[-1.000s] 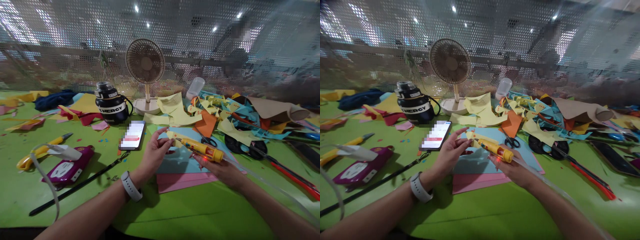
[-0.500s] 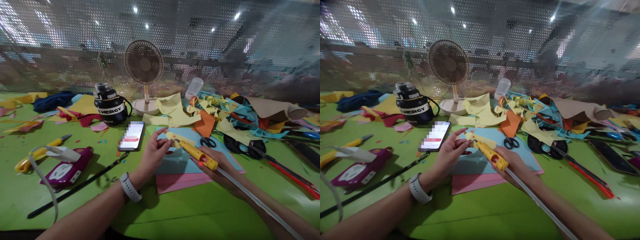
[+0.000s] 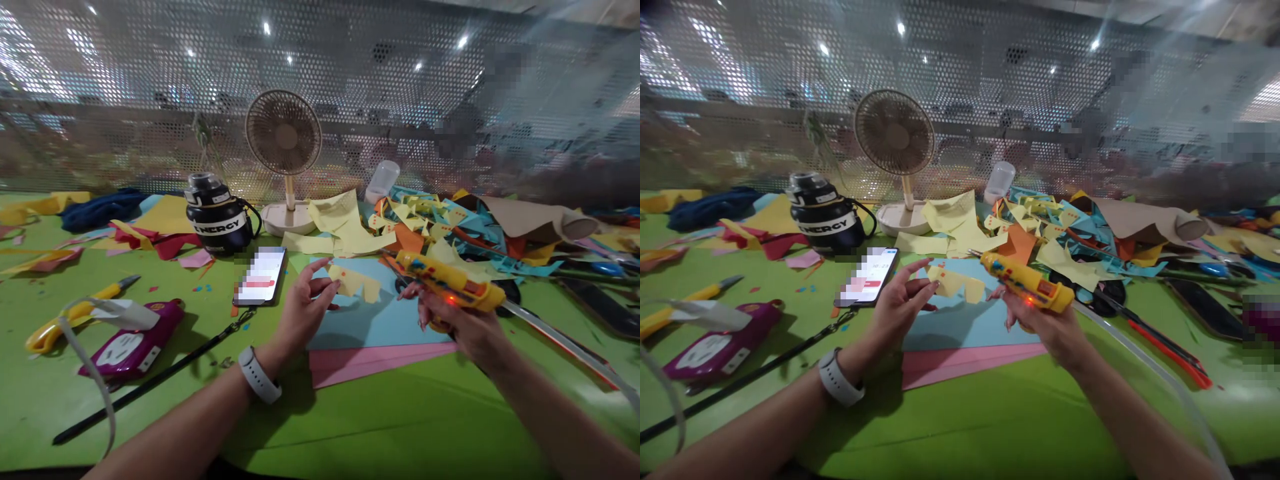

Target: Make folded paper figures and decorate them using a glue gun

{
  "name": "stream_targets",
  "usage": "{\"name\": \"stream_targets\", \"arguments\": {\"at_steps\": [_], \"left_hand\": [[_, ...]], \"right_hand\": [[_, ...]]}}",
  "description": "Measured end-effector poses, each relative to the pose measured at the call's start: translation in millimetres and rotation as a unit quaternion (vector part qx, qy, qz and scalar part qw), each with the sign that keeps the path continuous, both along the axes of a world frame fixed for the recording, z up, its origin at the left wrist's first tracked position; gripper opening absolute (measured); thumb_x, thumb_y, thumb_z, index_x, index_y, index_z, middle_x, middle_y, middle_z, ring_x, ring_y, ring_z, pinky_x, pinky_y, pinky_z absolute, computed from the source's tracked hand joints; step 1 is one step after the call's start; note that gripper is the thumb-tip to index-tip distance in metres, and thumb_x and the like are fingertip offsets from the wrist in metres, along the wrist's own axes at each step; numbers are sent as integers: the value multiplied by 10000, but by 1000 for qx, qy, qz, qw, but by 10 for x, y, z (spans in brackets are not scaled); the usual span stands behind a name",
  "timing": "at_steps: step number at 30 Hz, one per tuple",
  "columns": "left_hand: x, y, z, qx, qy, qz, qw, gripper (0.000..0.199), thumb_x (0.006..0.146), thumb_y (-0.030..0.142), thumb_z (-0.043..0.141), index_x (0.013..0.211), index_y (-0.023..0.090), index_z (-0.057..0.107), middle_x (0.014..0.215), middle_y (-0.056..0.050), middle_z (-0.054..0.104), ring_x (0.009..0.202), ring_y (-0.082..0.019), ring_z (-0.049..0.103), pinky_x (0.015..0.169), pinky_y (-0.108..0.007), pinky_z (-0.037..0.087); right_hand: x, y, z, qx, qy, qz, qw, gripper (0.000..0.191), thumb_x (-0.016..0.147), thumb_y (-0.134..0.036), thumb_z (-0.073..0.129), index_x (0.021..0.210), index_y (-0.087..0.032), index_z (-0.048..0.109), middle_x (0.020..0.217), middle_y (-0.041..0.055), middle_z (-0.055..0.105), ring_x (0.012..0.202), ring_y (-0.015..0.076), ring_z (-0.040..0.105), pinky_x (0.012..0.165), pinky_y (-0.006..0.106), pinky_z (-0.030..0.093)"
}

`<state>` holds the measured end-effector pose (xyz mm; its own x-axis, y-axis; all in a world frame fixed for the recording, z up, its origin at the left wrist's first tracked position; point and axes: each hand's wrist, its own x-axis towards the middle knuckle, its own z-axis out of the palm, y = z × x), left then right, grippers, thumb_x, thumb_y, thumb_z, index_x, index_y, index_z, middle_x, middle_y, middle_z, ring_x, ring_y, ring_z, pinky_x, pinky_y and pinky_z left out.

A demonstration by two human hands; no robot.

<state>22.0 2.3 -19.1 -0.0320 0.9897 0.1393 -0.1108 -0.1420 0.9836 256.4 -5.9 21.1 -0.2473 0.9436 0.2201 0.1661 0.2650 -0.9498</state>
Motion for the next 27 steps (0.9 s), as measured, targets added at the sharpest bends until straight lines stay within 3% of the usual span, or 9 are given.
{"name": "stream_targets", "arguments": {"at_steps": [3,6,8,10,13,19,27], "left_hand": [[-14,-1,19,-4,-6,8,1000,571,774,324,679,1271,143,464,751,-1,620,728,-157,593,587,-273,572],[-32,-1,33,-4,-15,35,999,580,731,328,718,1241,175,487,784,10,592,720,-152,602,559,-266,573],[-43,3,35,-6,-22,45,999,585,705,336,738,1221,194,501,807,13,585,708,-148,613,540,-254,563],[-49,11,30,-13,-29,51,998,593,685,348,751,1205,203,507,803,21,581,706,-148,623,538,-246,554],[-53,27,16,-24,-38,62,997,592,664,351,763,1181,204,515,783,34,580,730,-153,630,555,-244,545],[-74,46,15,-4,-42,80,996,566,688,346,754,1183,199,521,791,25,618,717,-135,628,540,-204,486],[-151,95,86,31,-106,147,983,528,657,309,783,1122,205,555,803,30,632,695,-111,625,535,-181,453]], "right_hand": [[138,-5,123,37,-44,-62,996,329,794,-498,639,890,-185,681,722,47,660,549,146,568,442,257,433],[349,7,173,99,-152,-125,975,305,802,-491,624,877,-198,668,801,58,676,650,184,610,532,286,477],[528,29,123,167,-261,-146,939,274,810,-462,614,866,-195,643,834,72,671,713,208,616,622,319,487],[721,45,17,226,-369,-127,893,268,818,-449,598,868,-187,617,821,86,657,721,224,610,649,342,475],[985,24,-156,243,-445,-99,856,332,801,-510,605,896,-192,600,825,88,644,723,230,614,643,342,480],[1315,-59,-253,193,-468,-155,848,435,701,-528,663,995,-213,606,941,109,661,821,270,651,715,371,527],[1498,-1,-311,129,-462,-104,871,534,695,-436,609,1165,-183,596,1129,145,628,1009,315,625,881,459,502]]}}
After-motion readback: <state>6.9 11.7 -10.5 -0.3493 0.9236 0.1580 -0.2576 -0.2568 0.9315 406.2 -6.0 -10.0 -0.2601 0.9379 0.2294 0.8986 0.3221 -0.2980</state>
